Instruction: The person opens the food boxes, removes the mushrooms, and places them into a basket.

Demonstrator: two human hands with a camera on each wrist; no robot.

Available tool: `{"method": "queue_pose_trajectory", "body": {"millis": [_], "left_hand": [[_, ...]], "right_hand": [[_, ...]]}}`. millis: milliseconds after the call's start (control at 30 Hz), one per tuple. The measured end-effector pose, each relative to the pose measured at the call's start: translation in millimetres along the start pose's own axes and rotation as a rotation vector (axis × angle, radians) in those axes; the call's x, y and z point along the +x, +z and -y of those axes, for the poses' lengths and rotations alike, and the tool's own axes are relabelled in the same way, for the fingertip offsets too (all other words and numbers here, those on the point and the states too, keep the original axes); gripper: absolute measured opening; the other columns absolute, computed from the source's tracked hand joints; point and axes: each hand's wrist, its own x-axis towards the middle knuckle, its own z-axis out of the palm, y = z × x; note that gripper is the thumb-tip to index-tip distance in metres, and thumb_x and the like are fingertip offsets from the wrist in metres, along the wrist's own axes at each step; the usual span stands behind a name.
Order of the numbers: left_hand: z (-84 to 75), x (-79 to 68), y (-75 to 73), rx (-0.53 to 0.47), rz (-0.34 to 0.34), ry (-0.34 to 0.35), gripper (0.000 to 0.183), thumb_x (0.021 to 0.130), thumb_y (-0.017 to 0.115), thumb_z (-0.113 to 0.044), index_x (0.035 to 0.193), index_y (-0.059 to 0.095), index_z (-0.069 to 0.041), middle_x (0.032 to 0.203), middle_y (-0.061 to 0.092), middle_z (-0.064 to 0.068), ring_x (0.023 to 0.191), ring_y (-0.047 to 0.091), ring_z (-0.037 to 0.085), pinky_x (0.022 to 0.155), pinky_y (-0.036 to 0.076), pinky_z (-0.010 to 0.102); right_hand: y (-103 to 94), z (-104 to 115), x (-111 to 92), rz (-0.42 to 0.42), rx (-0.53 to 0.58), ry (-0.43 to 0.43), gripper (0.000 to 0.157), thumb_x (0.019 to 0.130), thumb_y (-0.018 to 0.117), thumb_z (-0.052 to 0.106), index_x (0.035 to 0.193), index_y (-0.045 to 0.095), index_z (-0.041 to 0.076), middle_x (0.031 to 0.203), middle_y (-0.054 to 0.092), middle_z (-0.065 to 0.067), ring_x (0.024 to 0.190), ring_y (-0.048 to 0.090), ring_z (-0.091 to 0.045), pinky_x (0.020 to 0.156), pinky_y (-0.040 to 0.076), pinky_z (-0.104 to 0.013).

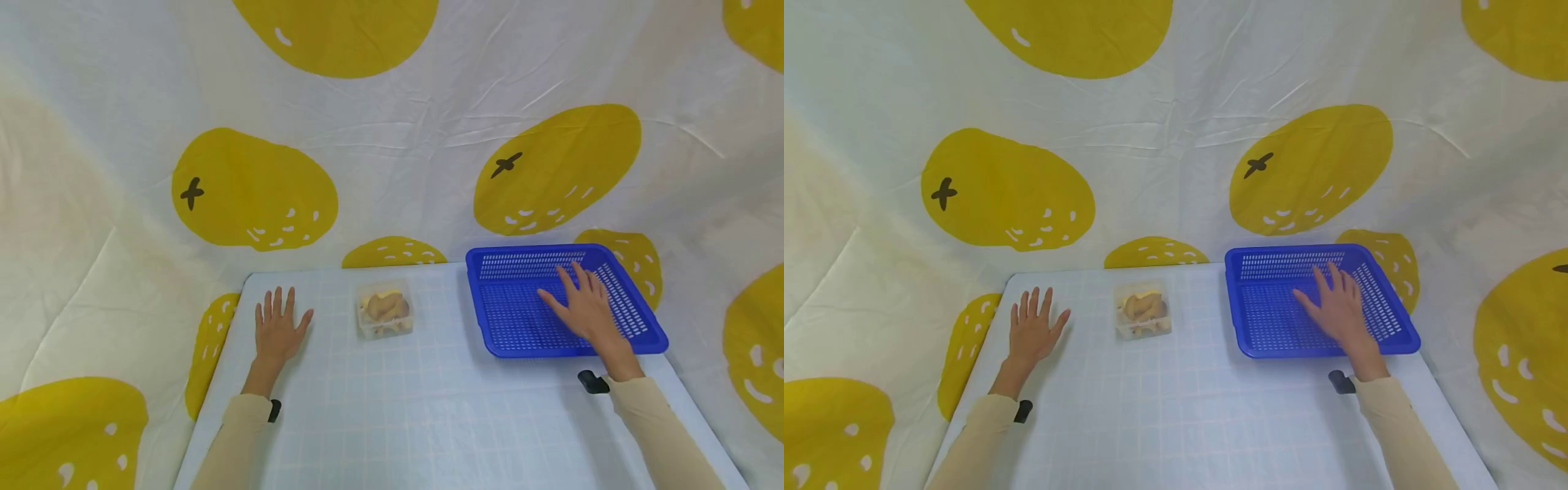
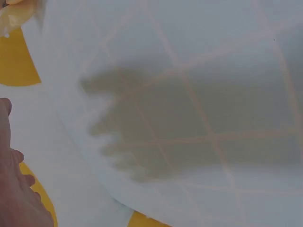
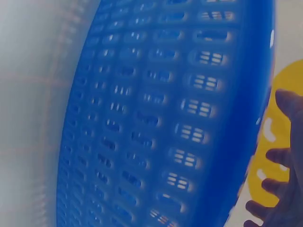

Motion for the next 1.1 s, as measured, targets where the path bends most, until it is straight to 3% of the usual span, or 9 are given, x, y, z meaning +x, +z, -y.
{"method": "queue_pose_trajectory", "body": {"millis": [67,267,367,533,667,867,1000,1100], "left_hand": [[-2.3,0.1,1.6,0.002,-0.029,0.007,0.074,0.107,0.045,-0.046,0.161,0.023,0.000,0.164,0.017,0.030,0.153,0.005,0.047,0.122,0.000,0.061],[-8.8,1.6,10.7,-0.037,-0.259,0.094,0.064,0.104,0.057,-0.036,0.149,0.042,0.007,0.150,0.039,0.035,0.142,0.029,0.054,0.116,0.023,0.067],[-12.1,1.5,12.8,-0.070,-0.319,0.108,0.061,0.103,0.059,-0.033,0.144,0.046,0.010,0.143,0.045,0.037,0.136,0.037,0.056,0.111,0.030,0.067],[-18.3,2.0,14.7,-0.151,-0.304,0.074,0.058,0.106,0.056,-0.033,0.143,0.047,0.011,0.140,0.047,0.036,0.131,0.042,0.053,0.109,0.033,0.064],[-24.5,4.4,17.0,-0.195,-0.294,0.065,0.055,0.107,0.053,-0.033,0.142,0.048,0.010,0.139,0.049,0.034,0.130,0.045,0.051,0.107,0.037,0.063],[-37.5,7.3,20.7,-0.230,-0.363,0.081,0.048,0.105,0.057,-0.029,0.135,0.054,0.009,0.130,0.056,0.032,0.119,0.053,0.051,0.098,0.044,0.062],[-48.9,8.8,22.1,-0.244,-0.406,0.103,0.044,0.105,0.059,-0.026,0.130,0.058,0.010,0.125,0.059,0.032,0.113,0.057,0.051,0.093,0.047,0.062],[-57.9,9.9,22.4,-0.259,-0.398,0.102,0.043,0.105,0.058,-0.026,0.129,0.060,0.009,0.124,0.060,0.032,0.113,0.058,0.050,0.093,0.048,0.061]], "right_hand": [[1.3,3.2,-0.7,-0.035,0.023,-0.010,0.077,0.104,0.053,0.052,0.156,0.032,-0.002,0.159,0.019,-0.036,0.142,0.017,-0.063,0.115,0.007,-0.074],[5.9,14.1,-2.9,-0.178,0.099,-0.057,0.062,0.104,0.060,0.035,0.147,0.044,-0.007,0.149,0.034,-0.039,0.136,0.031,-0.062,0.112,0.018,-0.076],[8.6,21.8,-3.2,-0.253,0.155,-0.099,0.054,0.100,0.066,0.023,0.140,0.050,-0.010,0.142,0.043,-0.039,0.131,0.039,-0.061,0.107,0.026,-0.076],[11.8,35.4,-3.7,-0.321,0.223,-0.137,0.045,0.095,0.072,0.011,0.132,0.057,-0.011,0.132,0.052,-0.036,0.123,0.047,-0.057,0.100,0.036,-0.072],[15.2,41.4,-5.0,-0.298,0.259,-0.110,0.042,0.098,0.069,0.013,0.133,0.057,-0.009,0.132,0.053,-0.035,0.122,0.048,-0.056,0.098,0.038,-0.071],[18.9,52.0,-10.5,-0.249,0.308,-0.049,0.043,0.102,0.065,0.018,0.137,0.055,-0.006,0.134,0.054,-0.032,0.126,0.049,-0.053,0.100,0.040,-0.070],[21.6,58.3,-13.3,-0.267,0.332,-0.060,0.042,0.102,0.065,0.015,0.136,0.056,-0.007,0.131,0.057,-0.031,0.122,0.052,-0.050,0.099,0.042,-0.067],[23.5,63.5,-15.2,-0.287,0.354,-0.075,0.040,0.101,0.066,0.013,0.135,0.057,-0.008,0.127,0.060,-0.030,0.117,0.056,-0.047,0.096,0.045,-0.064]]}}
